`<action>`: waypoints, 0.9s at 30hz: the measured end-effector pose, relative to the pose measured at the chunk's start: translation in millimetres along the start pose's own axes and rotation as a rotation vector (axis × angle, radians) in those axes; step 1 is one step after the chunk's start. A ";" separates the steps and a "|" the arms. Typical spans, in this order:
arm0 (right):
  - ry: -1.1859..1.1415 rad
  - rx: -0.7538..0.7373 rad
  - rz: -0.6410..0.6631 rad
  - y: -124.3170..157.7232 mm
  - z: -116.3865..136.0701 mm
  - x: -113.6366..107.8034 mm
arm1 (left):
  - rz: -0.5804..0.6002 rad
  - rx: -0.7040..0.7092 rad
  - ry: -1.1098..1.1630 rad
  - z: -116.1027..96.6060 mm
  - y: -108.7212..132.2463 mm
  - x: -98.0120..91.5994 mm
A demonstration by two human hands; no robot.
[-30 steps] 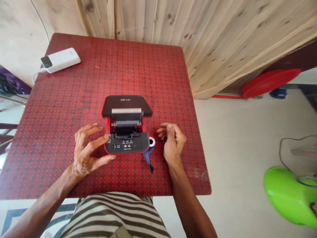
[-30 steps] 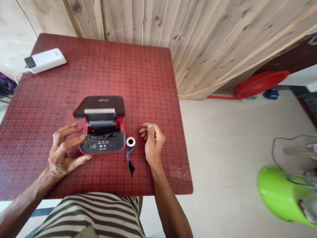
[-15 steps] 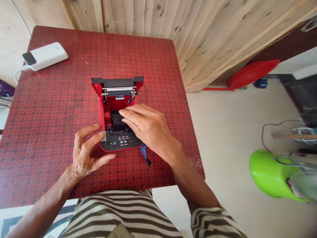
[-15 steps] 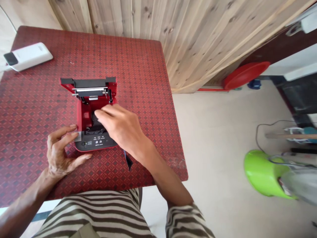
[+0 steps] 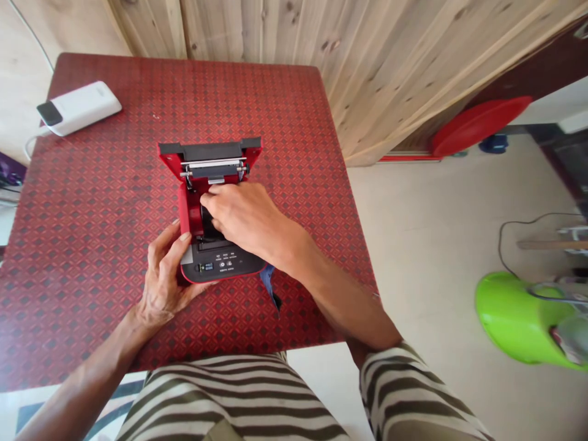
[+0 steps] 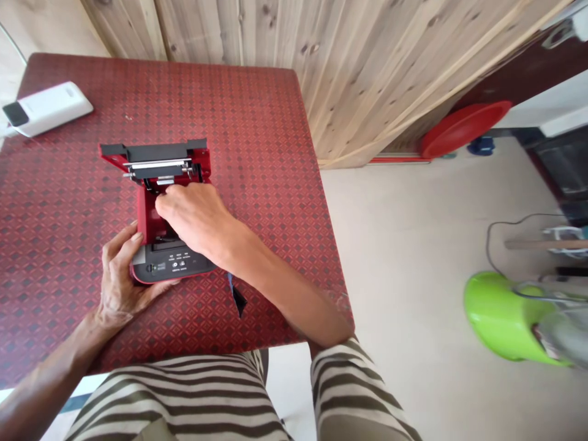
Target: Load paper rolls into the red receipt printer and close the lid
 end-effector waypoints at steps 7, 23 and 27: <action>-0.350 0.055 -0.365 60.4 -32.1 -21.8 | -0.002 0.015 0.001 0.9 0.5 0.5; -0.929 0.437 -0.504 66.1 -103.4 94.0 | 0.009 0.008 -0.007 0.4 -2.1 0.0; -0.800 0.488 -0.526 98.1 -101.0 77.7 | 0.008 0.019 -0.002 2.0 -0.3 0.8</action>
Point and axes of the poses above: each hand's wrist, its own y-axis away from the middle knuckle, its own x-axis out of the palm, z = x × y, the point moved 4 cm from there along -y, towards the middle knuckle, and after that the axes turned 8 degrees about y, right-handed, at the moved point
